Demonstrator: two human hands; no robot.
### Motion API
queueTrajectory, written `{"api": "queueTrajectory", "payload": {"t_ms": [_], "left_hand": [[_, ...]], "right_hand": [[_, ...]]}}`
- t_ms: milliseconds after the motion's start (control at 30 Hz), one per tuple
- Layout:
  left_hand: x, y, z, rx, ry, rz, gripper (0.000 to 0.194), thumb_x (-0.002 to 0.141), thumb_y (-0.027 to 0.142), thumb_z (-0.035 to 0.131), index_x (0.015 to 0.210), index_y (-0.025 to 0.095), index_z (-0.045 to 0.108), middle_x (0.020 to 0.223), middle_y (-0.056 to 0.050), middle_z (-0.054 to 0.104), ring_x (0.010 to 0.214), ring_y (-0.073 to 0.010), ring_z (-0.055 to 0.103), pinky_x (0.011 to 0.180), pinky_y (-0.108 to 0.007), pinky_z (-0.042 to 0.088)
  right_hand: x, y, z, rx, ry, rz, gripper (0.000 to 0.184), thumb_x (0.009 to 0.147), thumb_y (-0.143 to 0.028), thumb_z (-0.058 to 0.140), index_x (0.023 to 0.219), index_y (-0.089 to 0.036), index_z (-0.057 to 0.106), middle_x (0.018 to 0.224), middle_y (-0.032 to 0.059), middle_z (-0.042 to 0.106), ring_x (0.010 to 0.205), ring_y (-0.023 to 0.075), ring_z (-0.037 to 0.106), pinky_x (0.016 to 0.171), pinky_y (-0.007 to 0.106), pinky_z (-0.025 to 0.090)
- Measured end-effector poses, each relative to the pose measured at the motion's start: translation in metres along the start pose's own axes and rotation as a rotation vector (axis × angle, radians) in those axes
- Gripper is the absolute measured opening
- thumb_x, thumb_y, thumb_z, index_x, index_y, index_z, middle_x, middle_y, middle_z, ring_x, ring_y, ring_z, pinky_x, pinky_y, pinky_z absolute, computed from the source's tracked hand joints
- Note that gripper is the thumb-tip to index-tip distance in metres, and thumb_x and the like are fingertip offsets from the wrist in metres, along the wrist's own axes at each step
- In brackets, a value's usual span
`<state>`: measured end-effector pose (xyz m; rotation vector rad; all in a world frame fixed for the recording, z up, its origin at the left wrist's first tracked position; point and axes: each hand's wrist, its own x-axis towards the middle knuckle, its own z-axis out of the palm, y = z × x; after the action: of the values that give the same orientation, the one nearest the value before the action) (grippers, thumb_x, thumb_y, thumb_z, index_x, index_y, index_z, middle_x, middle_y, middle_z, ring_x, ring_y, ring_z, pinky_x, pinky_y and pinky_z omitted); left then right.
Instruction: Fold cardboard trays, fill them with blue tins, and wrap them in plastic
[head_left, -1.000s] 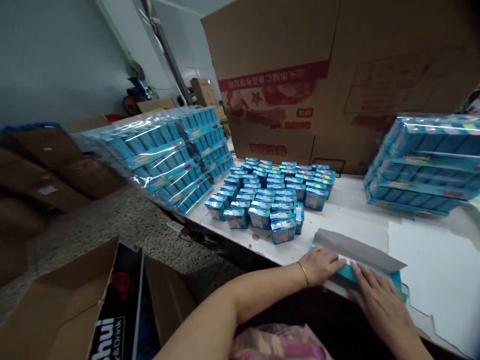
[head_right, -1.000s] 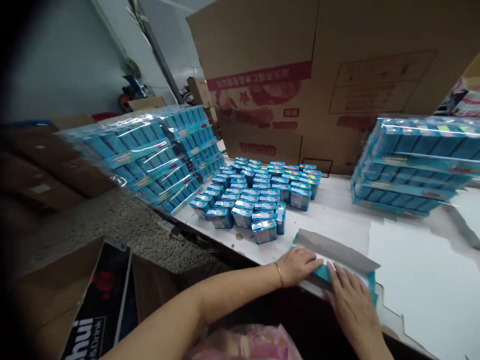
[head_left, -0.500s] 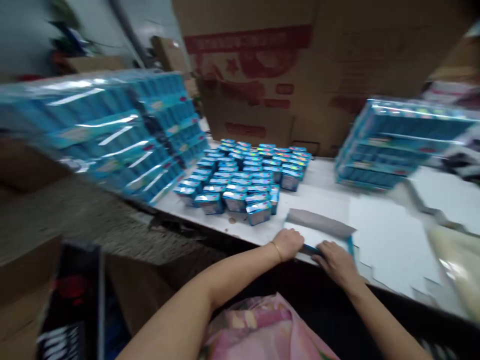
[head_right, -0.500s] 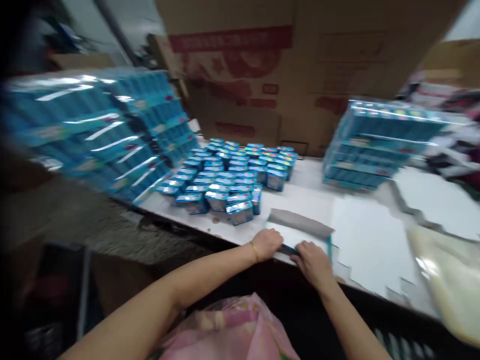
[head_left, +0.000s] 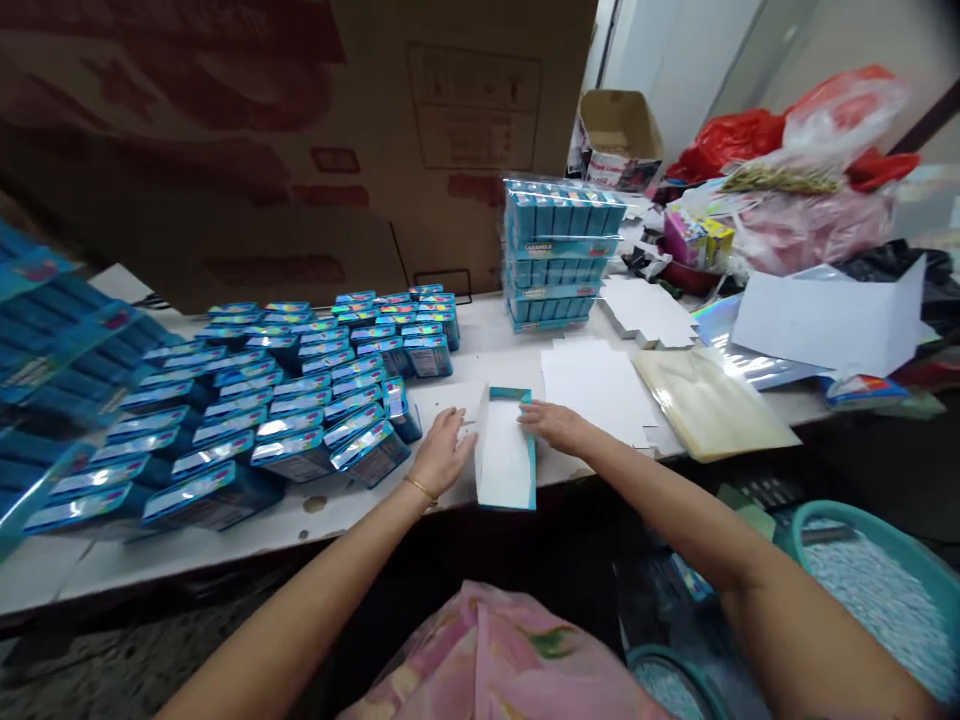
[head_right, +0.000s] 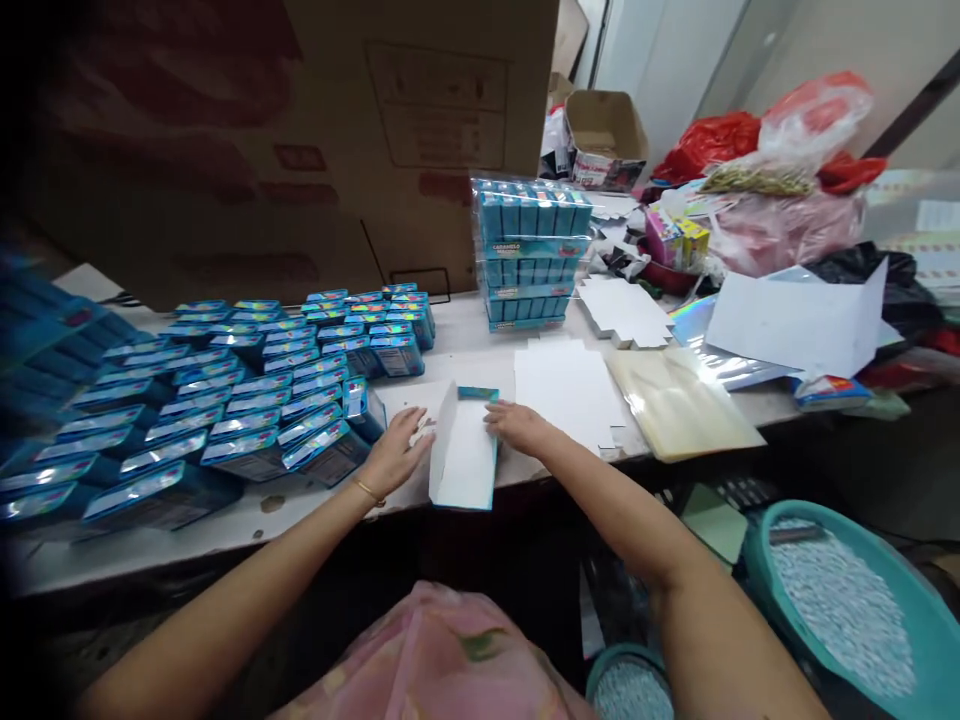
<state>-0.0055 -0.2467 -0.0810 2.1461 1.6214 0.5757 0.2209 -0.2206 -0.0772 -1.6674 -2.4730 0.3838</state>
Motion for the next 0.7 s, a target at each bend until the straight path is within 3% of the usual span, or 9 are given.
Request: {"api": "queueTrajectory", "payload": {"t_ms": [67, 133, 233, 333, 433, 533, 633, 700], "left_hand": [[0.006, -0.006, 0.013, -0.113, -0.044, -0.104, 0.054, 0.08, 0.034, 0.038, 0.126, 0.007, 0.034, 0.127, -0.017, 0.043, 0.113, -0.0223, 0.044, 0.093, -0.036, 0.036], [0.004, -0.007, 0.026, -0.187, -0.108, -0.106, 0.057, 0.078, 0.033, 0.039, 0.128, 0.009, 0.031, 0.127, -0.015, 0.044, 0.113, -0.0216, 0.045, 0.095, -0.036, 0.036], [-0.001, -0.004, 0.04, -0.196, -0.129, -0.059, 0.062, 0.07, 0.017, 0.041, 0.131, 0.011, 0.028, 0.129, -0.012, 0.043, 0.119, -0.0216, 0.039, 0.101, -0.036, 0.03], [-0.005, 0.002, 0.051, -0.137, -0.043, -0.038, 0.069, 0.065, 0.01, 0.04, 0.132, 0.009, 0.024, 0.135, -0.015, 0.034, 0.127, -0.0243, 0.027, 0.105, -0.041, 0.023], [-0.014, 0.015, 0.059, -0.093, 0.042, 0.053, 0.064, 0.073, 0.02, 0.041, 0.133, 0.007, 0.02, 0.14, -0.018, 0.021, 0.13, -0.027, 0.018, 0.104, -0.046, 0.022], [-0.023, 0.025, 0.054, -0.056, 0.048, 0.127, 0.053, 0.082, 0.032, 0.036, 0.129, 0.01, 0.029, 0.139, -0.018, 0.023, 0.128, -0.0263, 0.023, 0.101, -0.045, 0.026], [-0.019, 0.021, 0.037, 0.03, 0.047, 0.252, 0.039, 0.083, 0.028, 0.035, 0.118, 0.015, 0.046, 0.138, -0.013, 0.026, 0.126, -0.0237, 0.028, 0.101, -0.042, 0.028], [-0.009, 0.014, 0.026, 0.141, 0.019, 0.371, 0.04, 0.078, 0.029, 0.045, 0.116, 0.017, 0.047, 0.14, -0.012, 0.025, 0.126, -0.0256, 0.026, 0.1, -0.044, 0.028]], "right_hand": [[-0.002, 0.004, 0.009, -0.002, 0.045, -0.127, 0.035, 0.073, -0.004, 0.044, 0.1, -0.019, 0.06, 0.113, 0.0007, 0.058, 0.109, 0.0119, 0.046, 0.094, 0.028, 0.035], [-0.009, 0.005, 0.023, -0.053, 0.134, -0.244, 0.031, 0.078, -0.01, 0.044, 0.105, -0.015, 0.058, 0.119, 0.0066, 0.054, 0.117, 0.0186, 0.04, 0.098, 0.036, 0.032], [-0.02, -0.002, 0.047, -0.12, 0.22, -0.26, 0.024, 0.084, -0.02, 0.041, 0.093, -0.011, 0.062, 0.104, 0.011, 0.061, 0.114, 0.0243, 0.042, 0.1, 0.043, 0.029], [-0.02, -0.009, 0.06, -0.081, 0.222, -0.223, 0.027, 0.088, -0.021, 0.036, 0.094, -0.013, 0.061, 0.098, 0.0106, 0.063, 0.107, 0.0209, 0.05, 0.098, 0.042, 0.033], [-0.005, -0.008, 0.055, 0.012, 0.163, -0.172, 0.026, 0.086, -0.018, 0.04, 0.106, -0.017, 0.057, 0.118, 0.0086, 0.054, 0.114, 0.0176, 0.045, 0.097, 0.036, 0.037], [0.01, -0.002, 0.034, 0.066, 0.093, -0.152, 0.031, 0.08, -0.016, 0.049, 0.111, -0.017, 0.054, 0.125, 0.0069, 0.048, 0.116, 0.0169, 0.044, 0.095, 0.032, 0.039], [0.005, -0.001, 0.018, 0.079, 0.239, -0.051, 0.034, 0.081, -0.025, 0.048, 0.114, -0.016, 0.052, 0.125, 0.0081, 0.049, 0.115, 0.0174, 0.045, 0.096, 0.031, 0.037], [-0.005, 0.0, 0.019, 0.058, 0.341, 0.061, 0.042, 0.084, -0.031, 0.042, 0.122, -0.014, 0.044, 0.125, 0.0108, 0.048, 0.114, 0.0194, 0.045, 0.095, 0.033, 0.037]]}}
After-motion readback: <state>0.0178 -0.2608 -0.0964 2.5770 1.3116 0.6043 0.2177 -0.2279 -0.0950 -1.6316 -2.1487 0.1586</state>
